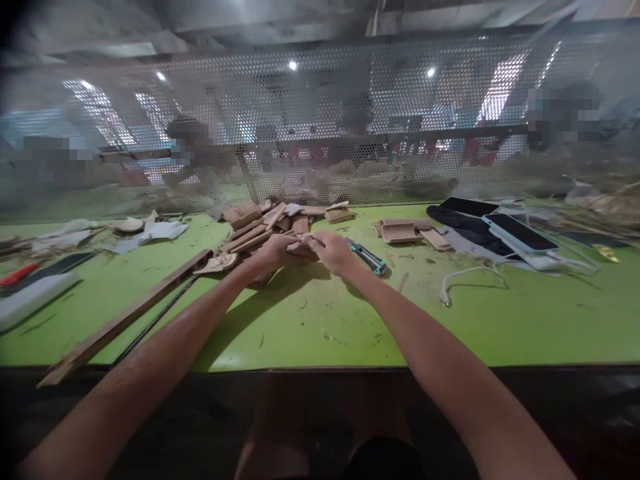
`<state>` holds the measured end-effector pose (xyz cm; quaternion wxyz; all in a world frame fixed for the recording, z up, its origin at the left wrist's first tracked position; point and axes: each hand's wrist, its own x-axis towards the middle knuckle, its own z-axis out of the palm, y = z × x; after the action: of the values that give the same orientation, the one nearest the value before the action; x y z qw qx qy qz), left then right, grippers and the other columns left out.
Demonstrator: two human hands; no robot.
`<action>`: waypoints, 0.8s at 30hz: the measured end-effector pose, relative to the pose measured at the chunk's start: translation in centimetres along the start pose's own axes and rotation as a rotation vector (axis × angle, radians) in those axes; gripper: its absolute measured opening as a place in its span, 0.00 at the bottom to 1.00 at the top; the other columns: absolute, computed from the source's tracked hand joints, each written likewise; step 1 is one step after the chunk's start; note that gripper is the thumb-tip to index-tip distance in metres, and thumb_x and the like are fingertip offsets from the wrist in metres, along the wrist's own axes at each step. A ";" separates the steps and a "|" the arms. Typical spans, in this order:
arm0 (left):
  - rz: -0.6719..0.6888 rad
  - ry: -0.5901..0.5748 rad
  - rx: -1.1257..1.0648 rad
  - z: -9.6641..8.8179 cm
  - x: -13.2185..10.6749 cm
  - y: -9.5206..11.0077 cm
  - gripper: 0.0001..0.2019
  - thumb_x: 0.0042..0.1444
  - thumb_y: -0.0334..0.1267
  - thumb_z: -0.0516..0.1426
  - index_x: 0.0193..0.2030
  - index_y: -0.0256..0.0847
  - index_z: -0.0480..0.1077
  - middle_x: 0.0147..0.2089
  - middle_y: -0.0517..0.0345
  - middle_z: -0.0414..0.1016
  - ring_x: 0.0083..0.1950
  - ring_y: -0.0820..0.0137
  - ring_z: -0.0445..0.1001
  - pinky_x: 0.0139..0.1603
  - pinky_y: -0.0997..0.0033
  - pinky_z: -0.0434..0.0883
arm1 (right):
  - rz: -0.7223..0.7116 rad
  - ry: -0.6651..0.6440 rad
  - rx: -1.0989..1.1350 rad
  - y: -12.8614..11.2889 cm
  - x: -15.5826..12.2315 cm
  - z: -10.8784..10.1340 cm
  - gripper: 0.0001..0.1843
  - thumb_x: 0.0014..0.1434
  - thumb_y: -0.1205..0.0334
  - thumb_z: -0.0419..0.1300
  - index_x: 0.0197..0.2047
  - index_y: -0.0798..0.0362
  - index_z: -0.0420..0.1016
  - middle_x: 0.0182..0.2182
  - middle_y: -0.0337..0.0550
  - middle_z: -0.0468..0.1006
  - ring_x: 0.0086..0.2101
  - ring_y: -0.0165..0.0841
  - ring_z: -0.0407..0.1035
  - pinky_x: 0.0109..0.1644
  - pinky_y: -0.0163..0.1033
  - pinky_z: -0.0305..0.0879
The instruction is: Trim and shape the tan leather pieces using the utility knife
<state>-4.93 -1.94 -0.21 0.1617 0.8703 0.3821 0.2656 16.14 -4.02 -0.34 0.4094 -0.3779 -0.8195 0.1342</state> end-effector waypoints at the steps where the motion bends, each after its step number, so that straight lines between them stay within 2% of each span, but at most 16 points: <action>1: -0.005 0.019 0.005 0.1 0.0 0.0 0.21 0.51 0.56 0.63 0.33 0.35 0.78 0.27 0.62 0.71 0.29 0.74 0.62 0.31 0.74 0.57 | -0.010 0.023 0.030 -0.2 0.0 0.1 0.21 0.69 0.49 0.50 0.34 0.52 0.77 0.33 0.43 0.78 0.35 0.34 0.68 0.43 0.37 0.61; 5: 0.003 0.048 0.013 0.1 0.0 0.4 0.22 0.50 0.57 0.64 0.26 0.36 0.73 0.24 0.64 0.66 0.29 0.74 0.60 0.30 0.74 0.56 | -0.048 -0.010 0.104 -0.3 -0.3 0.3 0.18 0.67 0.52 0.53 0.38 0.53 0.79 0.36 0.45 0.79 0.38 0.35 0.69 0.47 0.39 0.64; 8: -0.001 0.037 0.007 0.0 0.0 0.6 0.21 0.50 0.55 0.64 0.26 0.36 0.72 0.25 0.63 0.67 0.29 0.74 0.61 0.30 0.74 0.56 | -0.001 -0.077 0.115 -0.1 -0.6 -0.1 0.12 0.62 0.59 0.58 0.42 0.54 0.81 0.40 0.48 0.81 0.40 0.37 0.71 0.48 0.41 0.65; 10: 0.006 0.030 0.014 -0.2 -0.1 0.7 0.19 0.50 0.53 0.65 0.26 0.36 0.73 0.25 0.62 0.69 0.29 0.73 0.62 0.30 0.73 0.57 | 0.036 -0.104 0.104 0.2 -0.6 -0.4 0.13 0.58 0.64 0.58 0.43 0.55 0.82 0.42 0.49 0.82 0.40 0.38 0.72 0.48 0.42 0.66; 17: -0.025 0.013 0.020 -0.4 -0.1 0.8 0.16 0.50 0.51 0.64 0.30 0.37 0.77 0.29 0.58 0.75 0.31 0.71 0.67 0.31 0.72 0.60 | 0.043 -0.089 0.033 0.9 -0.2 -0.4 0.12 0.60 0.64 0.54 0.38 0.55 0.81 0.38 0.48 0.82 0.39 0.38 0.71 0.48 0.42 0.65; 21: -0.038 0.022 0.045 -0.3 -0.1 0.8 0.16 0.51 0.51 0.63 0.30 0.37 0.78 0.29 0.57 0.76 0.32 0.70 0.69 0.32 0.71 0.61 | 0.162 -0.043 0.056 1.2 -0.3 -0.2 0.11 0.62 0.62 0.56 0.35 0.54 0.79 0.34 0.46 0.82 0.37 0.37 0.72 0.44 0.41 0.69; 24: -0.026 0.025 0.018 -0.3 -0.1 0.9 0.16 0.52 0.50 0.63 0.34 0.38 0.80 0.31 0.55 0.78 0.33 0.69 0.70 0.34 0.71 0.62 | 0.308 0.023 0.217 1.2 -0.3 0.0 0.09 0.62 0.60 0.57 0.38 0.53 0.77 0.34 0.46 0.82 0.36 0.37 0.75 0.39 0.40 0.73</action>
<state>-4.61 -2.62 0.44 0.1524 0.8634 0.3976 0.2707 16.90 -3.42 -1.16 0.4319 -0.4540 -0.7278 0.2786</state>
